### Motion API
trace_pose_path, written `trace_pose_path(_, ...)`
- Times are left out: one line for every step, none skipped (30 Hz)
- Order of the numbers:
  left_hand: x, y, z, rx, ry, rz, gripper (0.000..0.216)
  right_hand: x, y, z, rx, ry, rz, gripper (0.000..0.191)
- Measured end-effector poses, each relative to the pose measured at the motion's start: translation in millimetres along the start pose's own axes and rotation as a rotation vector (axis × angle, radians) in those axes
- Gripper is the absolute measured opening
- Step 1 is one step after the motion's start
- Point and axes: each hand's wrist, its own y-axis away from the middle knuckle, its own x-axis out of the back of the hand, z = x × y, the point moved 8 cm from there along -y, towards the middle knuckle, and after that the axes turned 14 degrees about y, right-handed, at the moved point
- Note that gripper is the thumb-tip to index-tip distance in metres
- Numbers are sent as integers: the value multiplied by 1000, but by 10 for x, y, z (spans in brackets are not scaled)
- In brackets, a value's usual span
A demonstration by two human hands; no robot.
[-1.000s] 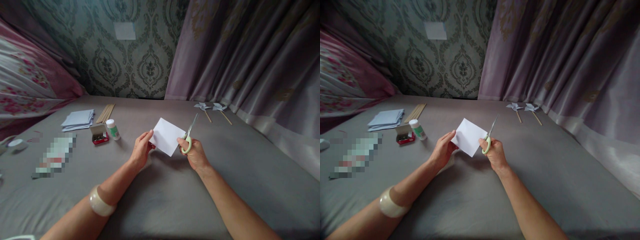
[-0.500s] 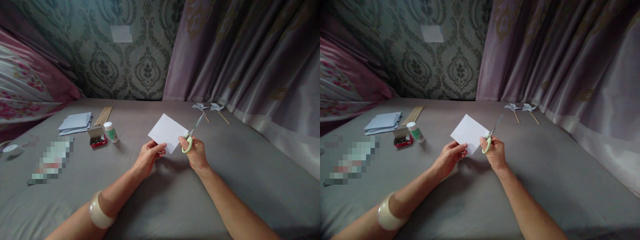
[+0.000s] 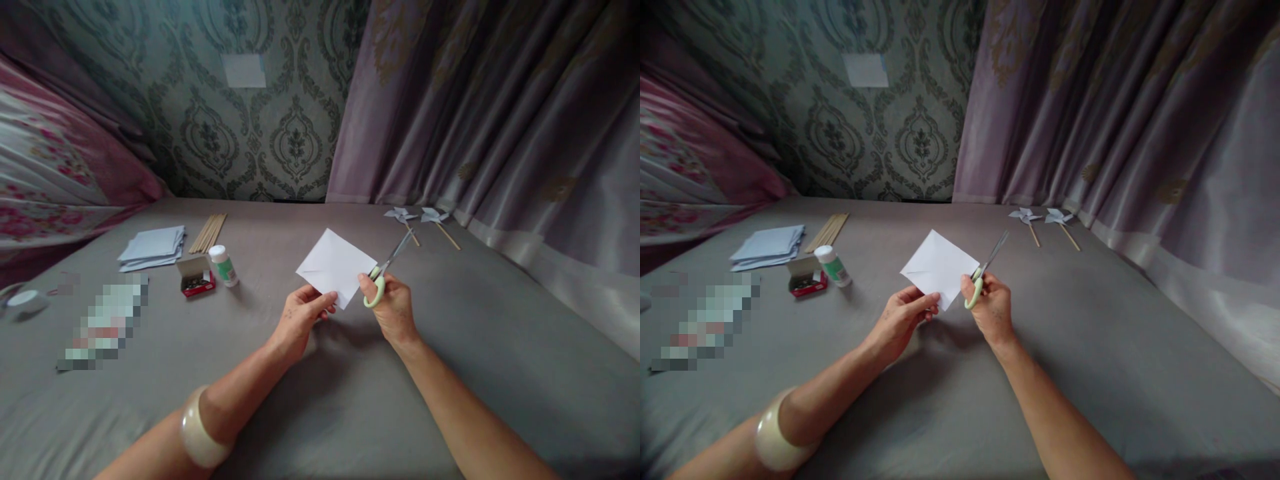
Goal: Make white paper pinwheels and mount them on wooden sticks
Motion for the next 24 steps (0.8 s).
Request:
trace_pose_path(8,-2,34,-19,3,13,23,10,4,-3,-6,13,5,35)
trace_pose_path(20,-7,77,-40,10,29,23,13,8,-6,-14,31,0,35)
trace_pose_path(36,-13,125,-63,20,45,23,6,13,-5,-27,55,-18,37)
trace_pose_path(54,-21,178,-87,31,61,23,-12,21,-1,-45,81,-51,40)
trace_pose_path(75,-29,233,-111,42,76,23,-45,33,9,-68,111,-102,43)
trace_pose_path(96,-39,287,-134,53,87,23,-90,51,20,-90,141,-166,46)
trace_pose_path(118,-48,339,-156,64,97,23,-146,76,31,-111,170,-243,50)
trace_pose_path(139,-57,386,-174,74,105,23,-208,111,39,-124,198,-327,53)
trace_pose_path(161,-64,427,-191,82,113,23,-270,151,40,-128,225,-409,56)
trace_pose_path(180,-70,461,-205,90,120,23,-328,196,33,-120,253,-487,58)
trace_pose_path(196,-73,489,-216,98,124,23,-379,242,19,-103,279,-553,59)
trace_pose_path(208,-74,511,-227,107,128,23,-423,287,1,-78,303,-610,59)
trace_pose_path(215,-73,528,-234,116,129,23,-463,332,-19,-52,323,-659,58)
trace_pose_path(216,-71,540,-240,125,128,24,-497,374,-36,-27,339,-700,57)
trace_pose_path(215,-67,549,-245,133,127,24,-528,415,-50,-6,349,-738,57)
trace_pose_path(211,-62,553,-246,139,127,24,-556,454,-59,9,355,-772,56)
trace_pose_path(206,-57,555,-247,144,128,23,-579,487,-62,20,361,-800,55)
trace_pose_path(202,-52,556,-247,147,129,23,-596,512,-62,26,368,-820,55)
trace_pose_path(198,-48,555,-247,150,131,23,-608,530,-58,29,374,-833,55)
trace_pose_path(196,-44,553,-248,152,133,23,-616,544,-54,29,379,-842,56)
trace_pose_path(192,-41,550,-248,152,131,23,-619,551,-48,25,383,-846,57)
trace_pose_path(190,-38,547,-249,150,130,22,-619,553,-43,17,385,-845,58)
trace_pose_path(188,-36,543,-249,147,129,22,-616,553,-40,6,386,-842,60)
trace_pose_path(187,-33,538,-248,145,129,22,-612,550,-40,-5,385,-836,61)
